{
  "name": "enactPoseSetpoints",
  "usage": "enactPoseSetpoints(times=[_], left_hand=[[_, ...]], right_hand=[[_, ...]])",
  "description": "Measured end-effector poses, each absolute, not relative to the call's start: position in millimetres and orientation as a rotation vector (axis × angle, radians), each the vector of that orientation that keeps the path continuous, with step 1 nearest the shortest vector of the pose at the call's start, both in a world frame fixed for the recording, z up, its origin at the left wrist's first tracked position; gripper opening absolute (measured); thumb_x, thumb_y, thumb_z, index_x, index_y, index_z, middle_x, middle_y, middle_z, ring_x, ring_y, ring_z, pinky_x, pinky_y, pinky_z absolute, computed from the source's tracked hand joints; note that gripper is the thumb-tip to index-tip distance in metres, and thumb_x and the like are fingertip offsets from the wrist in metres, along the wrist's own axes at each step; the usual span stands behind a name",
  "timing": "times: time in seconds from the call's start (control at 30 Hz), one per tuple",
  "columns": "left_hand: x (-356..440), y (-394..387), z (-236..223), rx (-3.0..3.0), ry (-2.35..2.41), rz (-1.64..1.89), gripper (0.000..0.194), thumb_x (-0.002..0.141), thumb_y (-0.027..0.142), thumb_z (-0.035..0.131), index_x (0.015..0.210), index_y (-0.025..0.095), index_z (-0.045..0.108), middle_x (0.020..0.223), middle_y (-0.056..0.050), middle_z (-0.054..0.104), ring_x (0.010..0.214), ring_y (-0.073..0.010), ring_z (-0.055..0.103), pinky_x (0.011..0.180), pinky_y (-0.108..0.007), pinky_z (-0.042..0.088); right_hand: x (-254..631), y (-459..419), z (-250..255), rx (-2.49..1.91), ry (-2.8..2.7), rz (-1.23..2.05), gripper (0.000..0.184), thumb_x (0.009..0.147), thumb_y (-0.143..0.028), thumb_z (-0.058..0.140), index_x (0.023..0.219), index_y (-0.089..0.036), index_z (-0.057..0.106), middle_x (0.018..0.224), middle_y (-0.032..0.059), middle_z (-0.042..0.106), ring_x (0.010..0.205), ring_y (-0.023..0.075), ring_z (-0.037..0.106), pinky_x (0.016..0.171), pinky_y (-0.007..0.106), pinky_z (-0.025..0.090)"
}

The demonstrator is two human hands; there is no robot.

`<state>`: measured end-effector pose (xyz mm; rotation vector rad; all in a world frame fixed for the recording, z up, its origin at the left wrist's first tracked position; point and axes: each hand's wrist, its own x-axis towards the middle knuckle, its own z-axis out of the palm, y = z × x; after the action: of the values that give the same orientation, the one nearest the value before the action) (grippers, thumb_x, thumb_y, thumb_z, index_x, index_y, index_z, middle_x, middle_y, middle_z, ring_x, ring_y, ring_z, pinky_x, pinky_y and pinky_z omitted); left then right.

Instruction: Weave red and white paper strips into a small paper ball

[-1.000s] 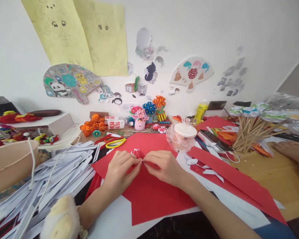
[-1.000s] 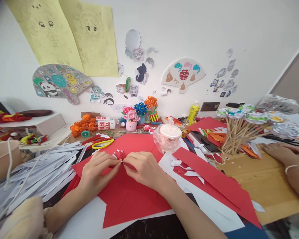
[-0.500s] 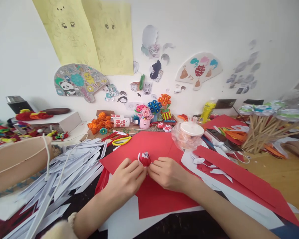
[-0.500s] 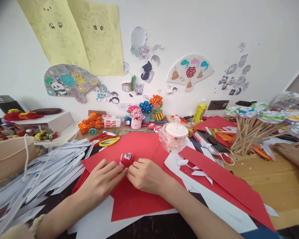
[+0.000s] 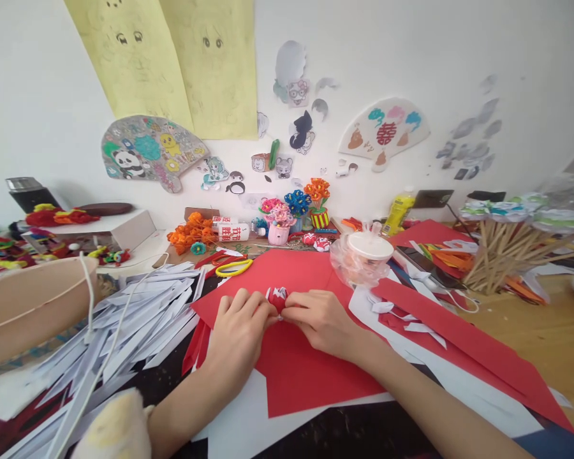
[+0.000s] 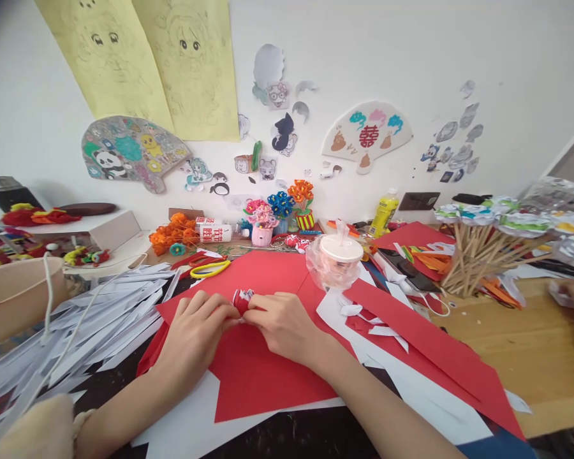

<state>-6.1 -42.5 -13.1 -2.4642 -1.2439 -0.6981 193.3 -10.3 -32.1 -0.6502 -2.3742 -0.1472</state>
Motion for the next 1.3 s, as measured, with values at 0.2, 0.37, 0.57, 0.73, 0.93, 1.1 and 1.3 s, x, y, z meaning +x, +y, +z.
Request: enactPoseSetpoints(times=[0.2, 0.37, 0.57, 0.73, 0.93, 1.1, 1.3], left_hand=[[3.8, -34.5, -16.0, -2.393, -1.174, -0.601, 0.019, 0.098, 0.019, 0.048, 0.084, 0.019, 0.061, 0.082, -0.002, 0.062, 0.075, -0.0204, 0.046, 0.065, -0.035, 0.026], [13.8, -22.8, -13.3, -2.346, -1.116, -0.486, 0.015, 0.096, 0.016, 0.049, 0.086, 0.017, 0.059, 0.085, -0.004, 0.061, 0.079, -0.0218, 0.048, 0.065, -0.036, 0.026], [20.2, -3.7, -10.0, -2.36, -1.05, -0.507, 0.018, 0.095, 0.011, 0.046, 0.084, 0.017, 0.059, 0.088, -0.005, 0.061, 0.081, -0.0225, 0.049, 0.069, -0.036, 0.03], [20.4, -2.5, -12.9, -2.384, -1.068, -0.594, 0.013, 0.096, 0.018, 0.048, 0.089, 0.019, 0.059, 0.089, -0.004, 0.062, 0.082, -0.0223, 0.049, 0.07, -0.036, 0.03], [21.1, -4.7, -12.7, -2.479, -1.14, -0.666, 0.015, 0.097, 0.018, 0.045, 0.09, 0.018, 0.059, 0.089, -0.005, 0.062, 0.082, -0.0218, 0.049, 0.069, -0.035, 0.029], [21.4, -5.2, -11.7, -2.505, -1.12, -0.711, 0.016, 0.098, 0.017, 0.042, 0.093, 0.018, 0.058, 0.092, -0.005, 0.062, 0.083, -0.0217, 0.047, 0.07, -0.035, 0.029], [21.3, -7.9, -3.2, -2.668, -1.09, -0.77, 0.018, 0.096, 0.012, 0.038, 0.088, 0.018, 0.053, 0.092, -0.005, 0.059, 0.085, -0.0214, 0.045, 0.074, -0.037, 0.029]], right_hand=[[197.4, -3.8, -28.7, -0.751, -2.325, -0.097, 0.027, 0.09, -0.004, 0.04, 0.087, -0.018, 0.064, 0.085, 0.0036, 0.057, 0.066, 0.013, 0.05, 0.057, 0.025, 0.032], [205.4, 3.6, -25.8, -0.824, -2.329, -0.095, 0.021, 0.092, -0.008, 0.045, 0.089, -0.018, 0.063, 0.092, 0.005, 0.057, 0.075, 0.0145, 0.056, 0.061, 0.025, 0.037], [212.1, 6.2, -24.6, -0.962, -2.22, -0.123, 0.005, 0.089, -0.022, 0.062, 0.091, -0.018, 0.063, 0.099, 0.005, 0.06, 0.077, 0.0161, 0.058, 0.068, 0.027, 0.041], [214.3, 9.7, -23.2, -1.014, -2.185, 0.092, 0.007, 0.083, -0.017, 0.07, 0.087, -0.019, 0.065, 0.093, 0.0012, 0.06, 0.078, 0.0143, 0.06, 0.07, 0.026, 0.043], [215.2, 10.8, -22.8, -0.953, -2.162, 0.22, 0.008, 0.081, -0.015, 0.072, 0.085, -0.019, 0.066, 0.093, 0.0017, 0.061, 0.081, 0.0154, 0.06, 0.072, 0.026, 0.044], [213.9, 10.2, -25.6, -0.858, -2.11, 0.214, 0.005, 0.086, -0.014, 0.064, 0.084, -0.018, 0.066, 0.089, 0.0026, 0.062, 0.079, 0.0154, 0.059, 0.071, 0.028, 0.044], [213.2, 6.3, -20.1, -0.82, -2.011, 0.369, 0.008, 0.08, -0.011, 0.067, 0.077, -0.018, 0.064, 0.088, 0.0017, 0.056, 0.074, 0.0139, 0.055, 0.066, 0.026, 0.044]])
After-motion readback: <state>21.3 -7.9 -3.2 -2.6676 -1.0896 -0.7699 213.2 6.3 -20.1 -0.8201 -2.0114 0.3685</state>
